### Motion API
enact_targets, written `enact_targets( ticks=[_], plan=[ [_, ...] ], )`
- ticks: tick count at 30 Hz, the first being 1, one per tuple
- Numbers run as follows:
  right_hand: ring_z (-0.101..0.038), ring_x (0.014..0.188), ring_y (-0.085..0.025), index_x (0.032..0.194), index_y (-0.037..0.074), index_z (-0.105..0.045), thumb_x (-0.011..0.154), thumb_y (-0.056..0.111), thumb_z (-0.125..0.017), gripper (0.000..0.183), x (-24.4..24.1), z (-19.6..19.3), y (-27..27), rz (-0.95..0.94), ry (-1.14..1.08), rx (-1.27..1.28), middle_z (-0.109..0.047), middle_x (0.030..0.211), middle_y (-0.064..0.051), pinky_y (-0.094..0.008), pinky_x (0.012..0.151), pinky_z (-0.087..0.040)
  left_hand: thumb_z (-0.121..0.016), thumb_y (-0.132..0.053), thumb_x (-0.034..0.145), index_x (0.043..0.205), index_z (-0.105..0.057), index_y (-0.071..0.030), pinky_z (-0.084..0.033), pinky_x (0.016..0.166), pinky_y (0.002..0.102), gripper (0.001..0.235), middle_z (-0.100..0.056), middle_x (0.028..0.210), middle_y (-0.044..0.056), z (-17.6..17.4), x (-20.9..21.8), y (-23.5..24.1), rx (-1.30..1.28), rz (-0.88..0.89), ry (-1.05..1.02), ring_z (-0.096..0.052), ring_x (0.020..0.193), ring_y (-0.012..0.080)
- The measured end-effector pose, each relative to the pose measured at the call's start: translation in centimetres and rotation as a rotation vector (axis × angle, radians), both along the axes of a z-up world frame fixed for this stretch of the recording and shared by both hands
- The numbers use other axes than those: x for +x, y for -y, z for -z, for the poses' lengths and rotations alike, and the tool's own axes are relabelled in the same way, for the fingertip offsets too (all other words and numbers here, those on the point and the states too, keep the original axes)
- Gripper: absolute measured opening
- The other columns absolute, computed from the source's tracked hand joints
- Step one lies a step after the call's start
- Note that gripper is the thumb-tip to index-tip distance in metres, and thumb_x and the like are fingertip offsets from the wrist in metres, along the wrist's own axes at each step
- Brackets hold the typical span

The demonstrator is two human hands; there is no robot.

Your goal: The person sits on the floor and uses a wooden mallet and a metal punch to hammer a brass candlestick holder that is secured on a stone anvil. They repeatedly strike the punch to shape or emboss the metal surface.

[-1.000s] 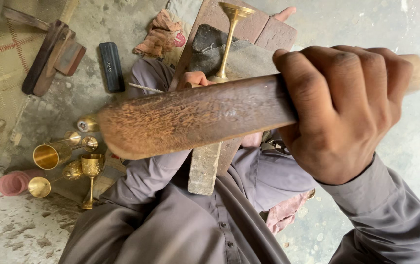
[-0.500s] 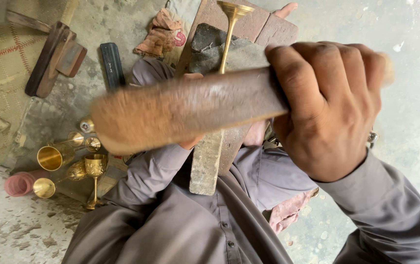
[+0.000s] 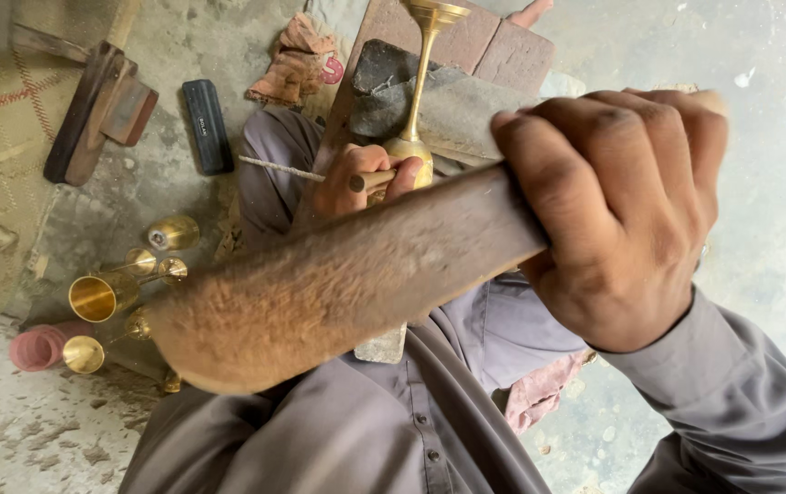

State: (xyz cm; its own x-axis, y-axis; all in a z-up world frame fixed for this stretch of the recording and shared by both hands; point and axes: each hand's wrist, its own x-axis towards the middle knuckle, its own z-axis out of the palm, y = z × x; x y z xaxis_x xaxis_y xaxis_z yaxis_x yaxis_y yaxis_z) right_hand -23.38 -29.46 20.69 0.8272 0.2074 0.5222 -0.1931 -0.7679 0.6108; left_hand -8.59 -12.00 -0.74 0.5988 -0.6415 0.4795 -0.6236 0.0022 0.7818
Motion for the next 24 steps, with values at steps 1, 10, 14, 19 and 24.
enact_targets(
  ticks=[1,10,14,19,24],
  plan=[
    [-0.064,0.095,-0.015,0.113,0.018,-0.074,0.096,0.028,-0.066,0.021,0.0,-0.1,0.0,0.021,-0.016,-0.027,-0.072,0.101,0.001,-0.042,0.098,-0.042,-0.067,-0.018,0.105,0.112,-0.057,-0.008,-0.054,0.074,0.029,0.016,-0.062,0.097,0.004,-0.4,0.3,0.0,-0.023,0.003,0.040,-0.063,0.085,0.0124],
    [-0.060,0.097,-0.018,0.129,0.008,-0.067,0.103,0.025,-0.065,0.031,-0.3,0.1,-0.6,-0.034,-0.056,0.613,-0.071,0.119,-0.004,-0.035,0.094,-0.042,-0.065,-0.013,0.107,0.123,-0.052,-0.007,-0.054,0.089,0.034,0.022,-0.061,0.111,0.008,2.8,1.1,0.1,-0.020,0.260,-0.106,-0.062,0.099,0.0187],
    [-0.063,0.091,-0.014,0.115,0.016,-0.071,0.101,0.026,-0.073,0.017,-0.3,0.4,0.1,0.045,0.006,0.121,-0.071,0.105,0.002,-0.036,0.091,-0.042,-0.062,-0.011,0.105,0.125,-0.058,-0.003,-0.056,0.098,0.041,0.022,-0.064,0.118,0.013,2.6,0.9,-0.2,0.009,0.104,0.134,-0.064,0.108,0.0247],
    [-0.061,0.100,-0.018,0.123,0.015,-0.069,0.105,0.019,-0.061,0.020,-0.9,1.0,-0.4,0.049,-0.047,0.434,-0.071,0.118,0.001,-0.038,0.103,-0.043,-0.072,-0.008,0.097,0.106,-0.064,-0.002,-0.056,0.081,0.035,0.013,-0.066,0.105,0.010,0.1,1.1,0.7,-0.010,0.023,0.138,-0.064,0.091,0.0179],
    [-0.062,0.099,-0.015,0.118,0.018,-0.071,0.106,0.028,-0.061,0.019,-2.3,1.3,-0.7,0.218,-0.053,0.076,-0.069,0.109,0.001,-0.039,0.106,-0.040,-0.078,-0.008,0.094,0.095,-0.065,-0.007,-0.057,0.069,0.032,0.013,-0.066,0.095,0.007,-2.5,2.1,0.8,0.004,0.011,0.113,-0.066,0.080,0.0148]
  ],
)
